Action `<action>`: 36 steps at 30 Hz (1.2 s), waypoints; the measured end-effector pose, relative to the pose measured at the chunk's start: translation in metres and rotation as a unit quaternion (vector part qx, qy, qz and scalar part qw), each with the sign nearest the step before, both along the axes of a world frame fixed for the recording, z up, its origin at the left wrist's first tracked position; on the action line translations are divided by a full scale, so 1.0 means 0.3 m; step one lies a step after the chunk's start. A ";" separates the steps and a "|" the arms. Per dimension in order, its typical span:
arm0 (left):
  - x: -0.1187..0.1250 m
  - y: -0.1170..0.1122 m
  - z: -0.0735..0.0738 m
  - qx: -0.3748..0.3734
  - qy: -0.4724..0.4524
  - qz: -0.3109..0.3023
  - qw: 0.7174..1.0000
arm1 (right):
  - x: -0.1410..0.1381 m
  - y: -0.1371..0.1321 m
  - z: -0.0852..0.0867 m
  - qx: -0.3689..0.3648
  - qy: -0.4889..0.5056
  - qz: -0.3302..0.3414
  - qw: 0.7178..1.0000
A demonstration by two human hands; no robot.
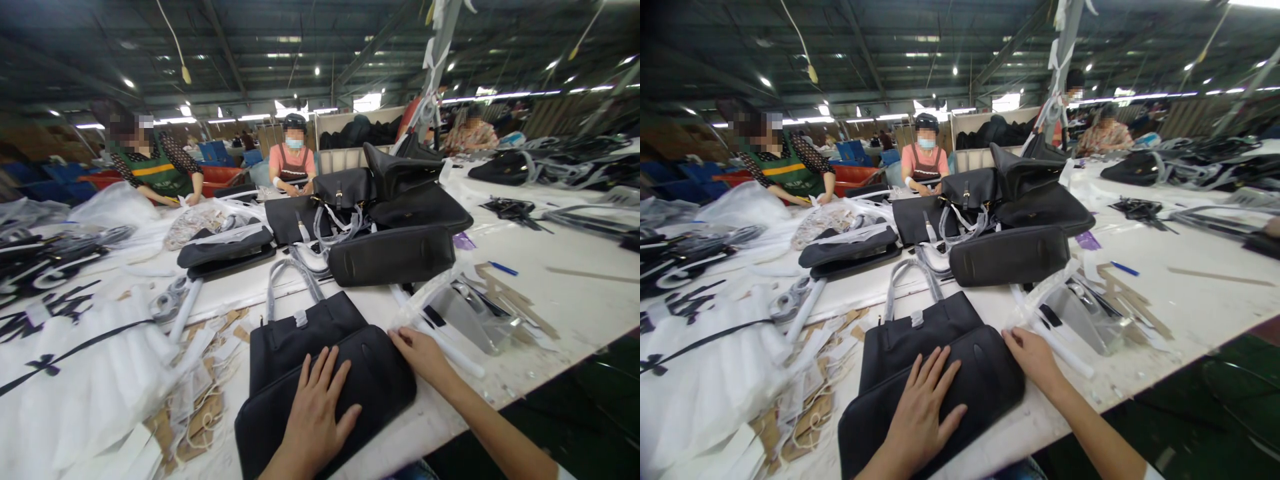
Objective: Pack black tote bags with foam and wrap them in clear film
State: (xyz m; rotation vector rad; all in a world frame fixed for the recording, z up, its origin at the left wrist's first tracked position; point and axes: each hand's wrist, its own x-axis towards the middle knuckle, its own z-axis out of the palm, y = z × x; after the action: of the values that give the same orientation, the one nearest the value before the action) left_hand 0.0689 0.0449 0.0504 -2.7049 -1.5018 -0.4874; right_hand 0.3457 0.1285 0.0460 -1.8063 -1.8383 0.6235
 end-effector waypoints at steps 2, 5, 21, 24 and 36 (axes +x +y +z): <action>0.000 0.001 0.001 -0.005 -0.001 0.001 1.000 | -0.003 -0.001 0.002 0.007 -0.004 -0.006 1.000; 0.001 0.001 0.002 -0.018 0.001 0.003 1.000 | -0.009 -0.008 0.013 -0.003 -0.006 -0.007 1.000; 0.005 -0.005 0.010 -0.027 -0.009 0.004 1.000 | -0.043 0.018 0.027 -0.043 0.010 0.011 0.999; 0.006 -0.006 0.012 -0.029 -0.016 0.004 0.999 | -0.052 0.049 0.041 -0.062 0.012 0.029 0.998; -0.002 -0.011 -0.005 -0.021 -0.058 0.008 0.998 | -0.056 0.076 0.103 -0.090 0.050 0.053 0.993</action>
State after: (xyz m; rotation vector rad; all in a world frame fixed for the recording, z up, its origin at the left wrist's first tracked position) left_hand 0.0685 0.0417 0.0488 -2.7387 -1.5764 -0.6308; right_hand 0.3289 0.1513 0.0769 -1.7618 -1.8698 0.9300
